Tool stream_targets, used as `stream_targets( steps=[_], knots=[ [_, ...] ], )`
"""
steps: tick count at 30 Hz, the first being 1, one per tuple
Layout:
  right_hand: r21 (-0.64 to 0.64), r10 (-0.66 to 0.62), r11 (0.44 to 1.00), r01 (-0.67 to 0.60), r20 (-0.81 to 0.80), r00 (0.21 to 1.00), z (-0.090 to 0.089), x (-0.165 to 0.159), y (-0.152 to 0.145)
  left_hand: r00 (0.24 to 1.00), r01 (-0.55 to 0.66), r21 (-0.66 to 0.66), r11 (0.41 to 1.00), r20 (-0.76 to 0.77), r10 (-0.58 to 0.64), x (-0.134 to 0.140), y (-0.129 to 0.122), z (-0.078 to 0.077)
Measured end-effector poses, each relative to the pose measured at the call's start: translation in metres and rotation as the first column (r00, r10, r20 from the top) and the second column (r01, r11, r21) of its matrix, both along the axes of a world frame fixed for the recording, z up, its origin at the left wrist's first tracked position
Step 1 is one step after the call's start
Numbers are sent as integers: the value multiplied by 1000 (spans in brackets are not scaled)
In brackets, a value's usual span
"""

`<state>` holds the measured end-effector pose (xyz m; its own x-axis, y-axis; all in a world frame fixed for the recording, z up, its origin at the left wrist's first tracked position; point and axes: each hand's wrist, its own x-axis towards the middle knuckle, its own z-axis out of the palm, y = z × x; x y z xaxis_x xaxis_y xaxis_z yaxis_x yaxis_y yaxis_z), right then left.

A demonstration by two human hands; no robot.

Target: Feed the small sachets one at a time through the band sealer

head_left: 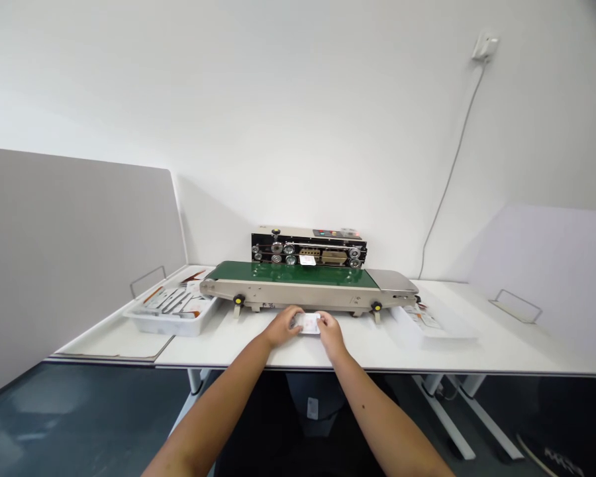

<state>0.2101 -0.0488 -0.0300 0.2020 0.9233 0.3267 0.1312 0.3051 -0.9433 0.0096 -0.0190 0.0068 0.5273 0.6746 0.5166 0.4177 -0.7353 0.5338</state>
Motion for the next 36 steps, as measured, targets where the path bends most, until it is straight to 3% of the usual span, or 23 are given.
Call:
stream_targets(
  steps=[6,11,18,26,30,33,36],
  knots=[
    [15,13,1000,-13,-2,1000,5,-2,-6,999,-38,-53,998,24,39,-1,-1,1],
    [21,90,996,-88,-108,990,4,-1,-4,985,-81,-237,968,128,113,0,6,0],
    [37,133,991,-128,-182,974,1,-1,-4,921,50,-419,907,371,121,0,11,-1],
    [7,128,992,-130,-209,970,6,-1,-8,902,117,-485,867,418,112,0,10,1],
    [-78,222,969,-234,-133,966,9,-3,-15,899,123,-484,866,424,109,-1,13,-4],
    [-265,421,878,-399,32,906,25,6,-19,903,150,-482,863,422,79,-1,15,-9],
    [-420,527,802,-426,161,834,66,40,-11,906,174,-470,866,421,46,0,14,-10]
  ],
)
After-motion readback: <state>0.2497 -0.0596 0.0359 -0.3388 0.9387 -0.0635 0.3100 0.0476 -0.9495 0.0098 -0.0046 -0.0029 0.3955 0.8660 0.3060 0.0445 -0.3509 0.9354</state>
